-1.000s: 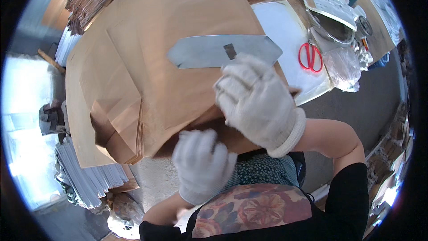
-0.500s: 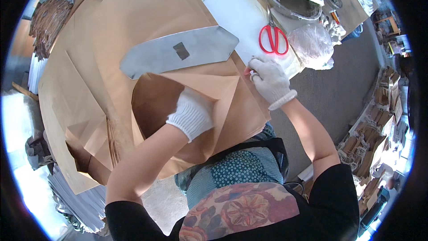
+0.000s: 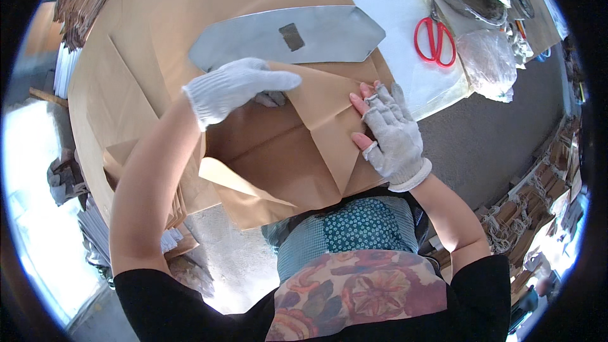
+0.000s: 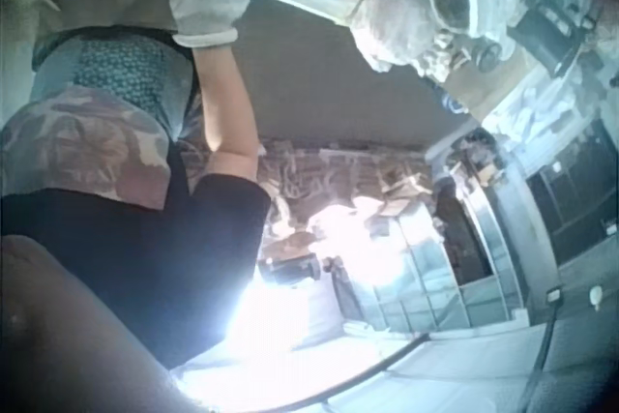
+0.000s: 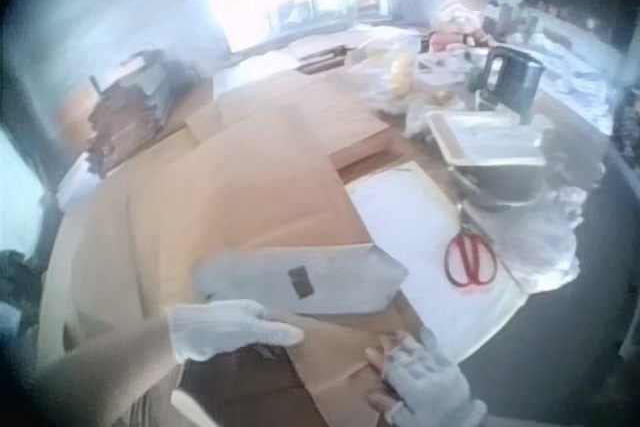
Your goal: The person cuts a stack of brown paper sheets with scissors, then folds the sheets into a rectangular shape using a metal template. The person handles the paper and template repeatedly to form creases.
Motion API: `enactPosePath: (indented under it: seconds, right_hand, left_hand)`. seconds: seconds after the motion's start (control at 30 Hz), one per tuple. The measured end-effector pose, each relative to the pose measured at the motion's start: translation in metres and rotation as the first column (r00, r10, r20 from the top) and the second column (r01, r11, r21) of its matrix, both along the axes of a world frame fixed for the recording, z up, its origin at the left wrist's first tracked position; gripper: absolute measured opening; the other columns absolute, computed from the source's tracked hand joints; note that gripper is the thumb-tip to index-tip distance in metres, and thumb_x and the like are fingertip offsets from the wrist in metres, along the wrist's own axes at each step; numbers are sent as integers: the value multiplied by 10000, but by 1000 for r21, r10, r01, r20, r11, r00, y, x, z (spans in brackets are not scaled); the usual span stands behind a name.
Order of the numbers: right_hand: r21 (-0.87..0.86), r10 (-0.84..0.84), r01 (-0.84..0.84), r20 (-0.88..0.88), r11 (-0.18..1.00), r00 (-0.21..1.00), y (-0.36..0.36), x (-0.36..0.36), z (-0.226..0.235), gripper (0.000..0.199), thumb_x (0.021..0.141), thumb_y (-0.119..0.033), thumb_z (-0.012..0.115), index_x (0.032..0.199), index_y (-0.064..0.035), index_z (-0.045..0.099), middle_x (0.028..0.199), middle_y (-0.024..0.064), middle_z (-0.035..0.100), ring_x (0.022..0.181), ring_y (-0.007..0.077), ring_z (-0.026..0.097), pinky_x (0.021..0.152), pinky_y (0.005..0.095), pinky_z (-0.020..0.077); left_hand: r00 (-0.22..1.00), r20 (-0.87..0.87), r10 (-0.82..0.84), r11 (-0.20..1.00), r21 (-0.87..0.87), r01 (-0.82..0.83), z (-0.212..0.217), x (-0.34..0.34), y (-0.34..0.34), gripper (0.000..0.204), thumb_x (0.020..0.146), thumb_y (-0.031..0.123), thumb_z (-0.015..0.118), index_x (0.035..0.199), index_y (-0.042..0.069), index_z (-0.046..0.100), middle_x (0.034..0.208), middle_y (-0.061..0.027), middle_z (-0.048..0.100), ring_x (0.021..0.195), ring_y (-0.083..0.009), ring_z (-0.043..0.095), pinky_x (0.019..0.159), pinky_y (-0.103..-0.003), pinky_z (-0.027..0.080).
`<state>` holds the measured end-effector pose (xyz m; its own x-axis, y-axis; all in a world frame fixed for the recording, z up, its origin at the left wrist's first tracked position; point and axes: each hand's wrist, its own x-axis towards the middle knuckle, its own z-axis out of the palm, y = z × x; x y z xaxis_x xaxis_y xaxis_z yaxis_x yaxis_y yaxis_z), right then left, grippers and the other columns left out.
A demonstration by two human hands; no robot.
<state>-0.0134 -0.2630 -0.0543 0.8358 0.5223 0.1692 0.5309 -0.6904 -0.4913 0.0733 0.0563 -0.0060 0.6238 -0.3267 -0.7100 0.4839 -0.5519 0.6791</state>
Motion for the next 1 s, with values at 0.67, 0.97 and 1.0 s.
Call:
enactPosePath:
  seconds: [0.67, 0.97, 1.0]
  right_hand:
    - [-224, 94, -72, 89, 972, 992, 52, 15, 1, 803, 874, -403, 770, 1543, -52, 496, 1650, 196, 403, 1551, 381, 340, 1295, 502, 239]
    - [-298, 373, -341, 54, 891, 926, 85, 56, 7, 910, 839, -501, 762, 1529, 21, 481, 1648, 249, 376, 1548, 386, 338, 1300, 493, 236]
    - [-292, 397, -359, 84, 886, 914, 93, 61, 6, 893, 845, -502, 758, 1521, 18, 494, 1645, 246, 384, 1545, 383, 345, 1298, 493, 241]
  left_hand:
    - [752, 579, -316, 833, 548, -72, 36, -35, -25, 445, 1005, 376, 534, 1094, -16, 725, 1138, -239, 727, 1092, -391, 695, 966, -465, 554]
    - [627, 666, 404, 789, 93, -607, -32, -179, 49, 937, 1012, 804, 185, 1552, 110, 508, 1599, -193, 478, 1544, -413, 336, 1281, -475, 235]
    - [622, 697, 358, 787, 134, -602, -41, -180, 47, 922, 1019, 791, 171, 1568, 120, 485, 1615, -194, 456, 1553, -431, 304, 1287, -490, 209]
